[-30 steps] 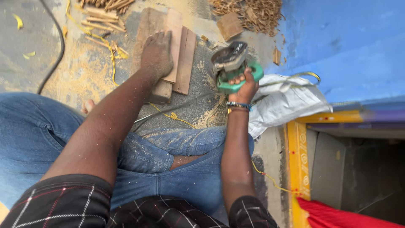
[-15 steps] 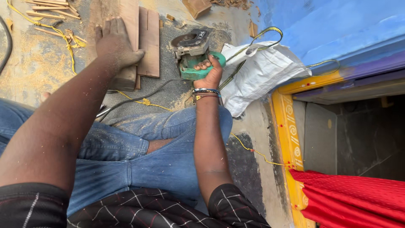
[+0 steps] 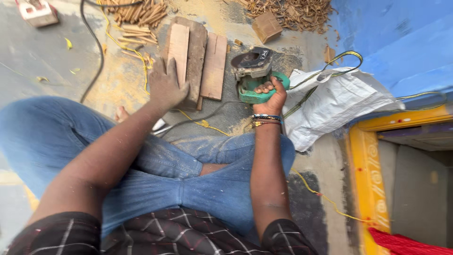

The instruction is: The person measures pieces of wood using a tape measure and a pencil, then uses a small circular saw to cut the wood while sitting on the floor of a workshop area.

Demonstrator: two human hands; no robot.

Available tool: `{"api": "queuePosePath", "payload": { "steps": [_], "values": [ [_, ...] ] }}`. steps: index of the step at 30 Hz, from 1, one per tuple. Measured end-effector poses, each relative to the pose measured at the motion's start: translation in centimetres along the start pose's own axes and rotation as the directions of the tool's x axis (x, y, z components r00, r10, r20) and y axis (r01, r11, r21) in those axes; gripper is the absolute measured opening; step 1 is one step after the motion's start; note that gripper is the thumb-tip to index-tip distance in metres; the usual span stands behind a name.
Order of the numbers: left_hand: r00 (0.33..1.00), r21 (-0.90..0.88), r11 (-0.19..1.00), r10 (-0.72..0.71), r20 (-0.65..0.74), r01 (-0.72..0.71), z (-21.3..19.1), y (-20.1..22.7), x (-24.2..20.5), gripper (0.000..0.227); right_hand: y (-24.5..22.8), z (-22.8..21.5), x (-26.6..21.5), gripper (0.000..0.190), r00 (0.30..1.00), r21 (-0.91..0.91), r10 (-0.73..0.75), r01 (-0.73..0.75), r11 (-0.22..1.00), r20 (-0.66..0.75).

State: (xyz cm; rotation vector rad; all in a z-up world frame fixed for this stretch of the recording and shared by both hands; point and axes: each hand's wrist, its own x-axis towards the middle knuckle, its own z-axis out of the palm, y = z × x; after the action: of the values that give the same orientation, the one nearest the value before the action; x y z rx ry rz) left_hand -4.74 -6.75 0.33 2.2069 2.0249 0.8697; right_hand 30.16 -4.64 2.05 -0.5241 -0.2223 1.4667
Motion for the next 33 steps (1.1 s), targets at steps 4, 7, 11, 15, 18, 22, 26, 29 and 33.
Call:
{"api": "queuePosePath", "payload": {
  "steps": [4,7,11,15,18,22,26,29,33],
  "values": [
    [0.986,-0.045,0.996,-0.067,0.151,0.075,1.9,0.2,-0.5,0.097,-0.9,0.5,-2.4,0.013,0.999,-0.013,-0.013,0.014,1.0,0.038],
    [0.953,-0.021,0.996,-0.078,0.291,0.088,1.3,-0.5,1.1,0.112,-0.3,2.3,-2.6,0.011,0.994,0.006,-0.019,0.018,1.0,0.11],
    [0.917,-0.086,0.982,-0.126,0.379,0.17,0.2,-0.2,1.4,0.128,-0.5,3.5,-4.3,0.016,0.994,0.022,-0.008,0.006,1.0,0.108],
    [0.816,-0.129,0.912,-0.275,0.509,0.388,-3.0,-3.9,3.6,0.129,0.9,5.3,-4.9,0.015,0.974,0.051,-0.003,-0.009,0.999,0.227],
    [0.816,-0.154,0.889,-0.311,0.488,0.432,-4.1,-6.7,4.6,0.075,2.4,6.1,-5.4,0.017,0.971,0.075,0.025,-0.044,0.996,0.238],
    [0.615,-0.662,0.066,-0.446,0.65,0.747,-3.1,-8.4,5.6,0.052,5.6,7.7,-5.3,0.017,0.97,0.122,0.081,-0.111,0.986,0.229],
    [0.717,-0.825,0.033,-0.515,0.47,0.564,-0.6,-9.1,6.7,0.041,9.0,9.1,-4.4,0.023,0.944,0.223,0.136,-0.209,0.952,0.3],
    [0.723,-0.871,-0.025,-0.547,0.422,0.49,0.8,-10.0,6.9,0.04,11.7,9.1,-4.0,0.027,0.956,0.31,0.148,-0.225,0.924,0.252],
    [0.653,-0.849,-0.025,-0.626,0.425,0.528,2.0,-10.5,7.3,0.039,14.5,8.7,-3.5,0.029,0.96,0.335,0.18,-0.246,0.91,0.216]
  ]
}}
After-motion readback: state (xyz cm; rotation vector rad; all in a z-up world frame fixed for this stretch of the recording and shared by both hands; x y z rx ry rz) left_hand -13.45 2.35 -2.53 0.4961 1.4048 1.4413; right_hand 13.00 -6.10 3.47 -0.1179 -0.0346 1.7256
